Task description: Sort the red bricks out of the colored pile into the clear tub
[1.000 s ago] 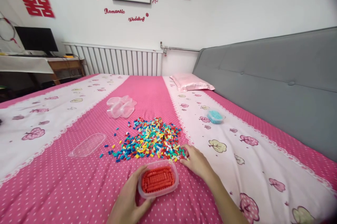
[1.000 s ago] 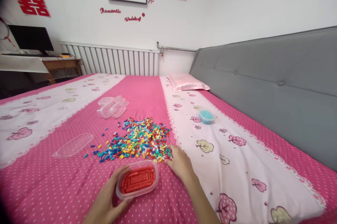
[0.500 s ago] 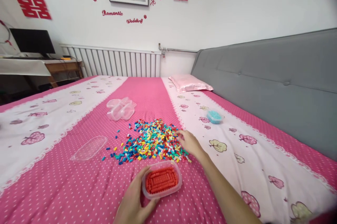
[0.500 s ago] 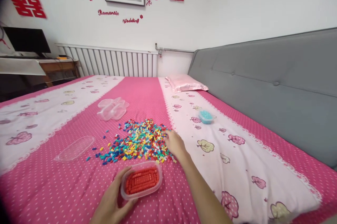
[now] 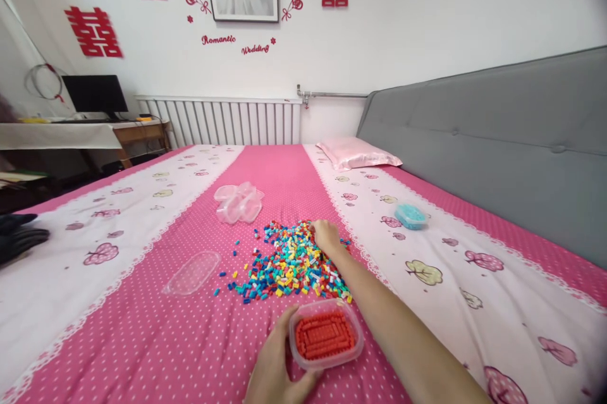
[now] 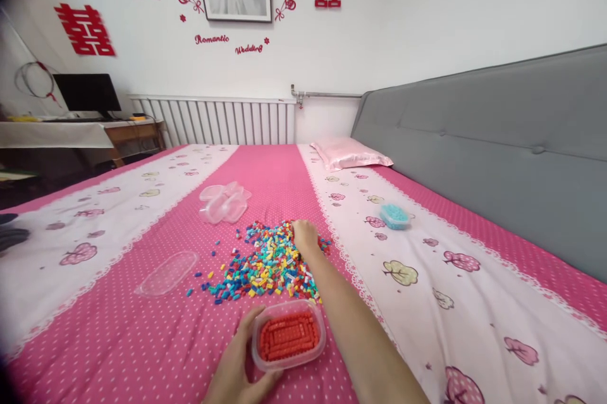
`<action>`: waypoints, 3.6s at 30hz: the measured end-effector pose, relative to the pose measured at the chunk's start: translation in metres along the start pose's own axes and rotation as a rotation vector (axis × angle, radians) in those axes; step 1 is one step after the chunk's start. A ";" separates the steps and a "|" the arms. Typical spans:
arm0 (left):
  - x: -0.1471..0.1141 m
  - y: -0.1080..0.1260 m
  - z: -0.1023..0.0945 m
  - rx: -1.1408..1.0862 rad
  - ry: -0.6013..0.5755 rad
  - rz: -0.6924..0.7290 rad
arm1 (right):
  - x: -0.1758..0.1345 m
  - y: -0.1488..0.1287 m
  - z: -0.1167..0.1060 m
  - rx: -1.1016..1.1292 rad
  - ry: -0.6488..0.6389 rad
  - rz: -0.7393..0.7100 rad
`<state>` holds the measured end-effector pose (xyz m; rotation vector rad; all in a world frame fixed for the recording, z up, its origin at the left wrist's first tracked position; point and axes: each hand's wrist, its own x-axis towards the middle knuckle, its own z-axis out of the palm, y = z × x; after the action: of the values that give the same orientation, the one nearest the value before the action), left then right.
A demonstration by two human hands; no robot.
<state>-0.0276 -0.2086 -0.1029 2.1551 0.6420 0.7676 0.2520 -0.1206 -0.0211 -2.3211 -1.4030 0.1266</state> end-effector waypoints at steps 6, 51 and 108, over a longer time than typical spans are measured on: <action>-0.001 0.002 -0.002 0.020 0.022 0.026 | -0.008 0.003 -0.011 0.080 0.012 -0.041; 0.004 0.029 -0.004 0.035 -0.078 -0.017 | -0.200 -0.016 -0.044 -0.153 -0.130 -0.275; 0.003 0.026 -0.005 0.051 -0.086 -0.012 | -0.195 0.012 -0.072 -0.084 -0.106 -0.449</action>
<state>-0.0231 -0.2199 -0.0789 2.2157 0.6352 0.6553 0.1883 -0.3158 0.0129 -2.0257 -1.9772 0.0571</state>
